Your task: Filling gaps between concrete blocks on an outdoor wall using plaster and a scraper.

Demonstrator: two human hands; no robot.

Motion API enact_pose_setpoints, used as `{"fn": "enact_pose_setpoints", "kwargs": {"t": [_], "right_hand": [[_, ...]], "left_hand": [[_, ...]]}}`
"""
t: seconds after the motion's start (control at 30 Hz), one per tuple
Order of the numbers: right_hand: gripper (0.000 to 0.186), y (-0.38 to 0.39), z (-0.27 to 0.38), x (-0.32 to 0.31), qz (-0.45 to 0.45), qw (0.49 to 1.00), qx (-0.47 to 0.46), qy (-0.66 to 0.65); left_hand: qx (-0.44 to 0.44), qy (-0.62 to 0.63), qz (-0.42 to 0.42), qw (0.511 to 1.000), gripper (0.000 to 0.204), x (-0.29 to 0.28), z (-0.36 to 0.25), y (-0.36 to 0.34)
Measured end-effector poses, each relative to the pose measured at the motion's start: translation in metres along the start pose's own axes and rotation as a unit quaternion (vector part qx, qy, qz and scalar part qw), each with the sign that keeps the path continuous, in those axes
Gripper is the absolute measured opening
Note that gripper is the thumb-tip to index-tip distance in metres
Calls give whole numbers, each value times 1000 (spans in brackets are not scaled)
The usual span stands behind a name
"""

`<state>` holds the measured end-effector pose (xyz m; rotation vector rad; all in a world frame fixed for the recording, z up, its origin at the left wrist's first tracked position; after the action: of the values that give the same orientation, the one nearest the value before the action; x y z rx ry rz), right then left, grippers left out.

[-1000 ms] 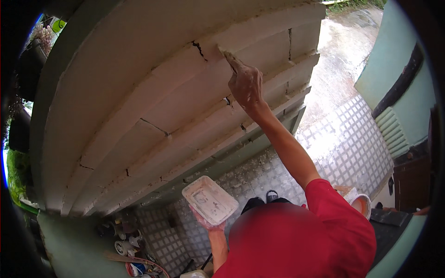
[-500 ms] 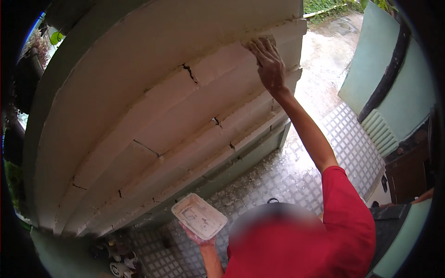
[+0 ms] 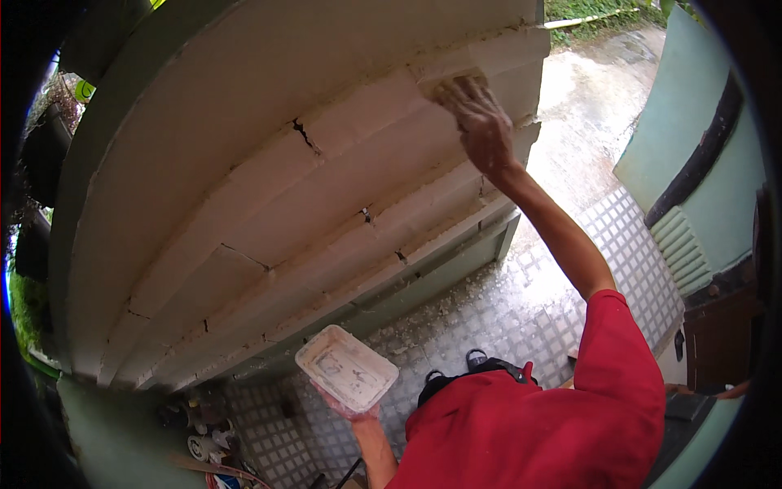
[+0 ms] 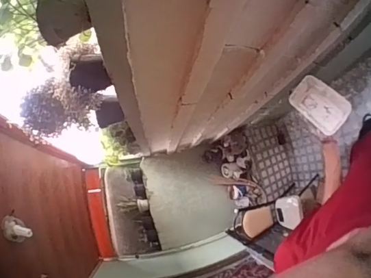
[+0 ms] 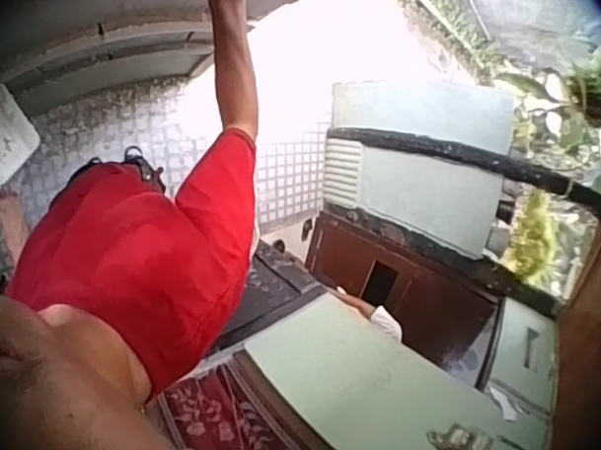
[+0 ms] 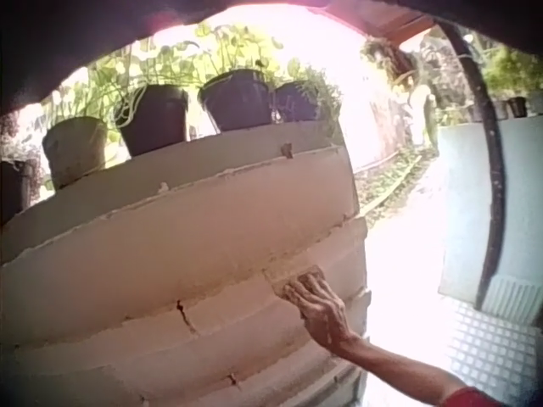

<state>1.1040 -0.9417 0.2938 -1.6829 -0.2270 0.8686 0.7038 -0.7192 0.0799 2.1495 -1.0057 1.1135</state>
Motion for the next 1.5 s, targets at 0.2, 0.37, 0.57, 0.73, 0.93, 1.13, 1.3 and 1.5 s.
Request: {"fn": "enact_pose_setpoints", "kwargs": {"t": [0.2,0.37,0.57,0.73,0.93,1.13,1.3,1.5], "right_hand": [[46,-21,-39,6,-22,998,43,28],[53,1,-40,9,15,999,25,39],[39,0,-64,-20,14,962,168,-213],[22,-29,-95,-30,54,933,287,-212],[45,-36,-35,-11,15,950,262,-172],[35,-38,38,-11,45,952,212,-214],[43,-33,59,-12,128,960,181,-170],[43,-33,18,-34,-45,996,53,-62]], "left_hand": [[13,-14,-13,1000,67,-9,11,11],[-21,32,-35,999,66,20,19,11],[-15,-2,15,1000,67,27,24,12],[-32,34,-8,999,68,16,27,14],[25,-63,30,997,68,1,15,21],[13,7,1,1000,67,-14,4,17],[-14,38,8,999,67,-6,1,16],[-1,0,3,1000,70,-13,-1,12]]}}
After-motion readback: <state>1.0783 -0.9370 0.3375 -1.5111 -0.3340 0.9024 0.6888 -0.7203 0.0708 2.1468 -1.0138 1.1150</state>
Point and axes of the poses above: each hand's wrist, its own y-axis away from the middle knuckle, its own x-axis out of the palm, z = x × y, the point moved 4 cm from there along -y, towards the middle knuckle, and after that the axes turned 1 degree about z, right-handed, at the moved point
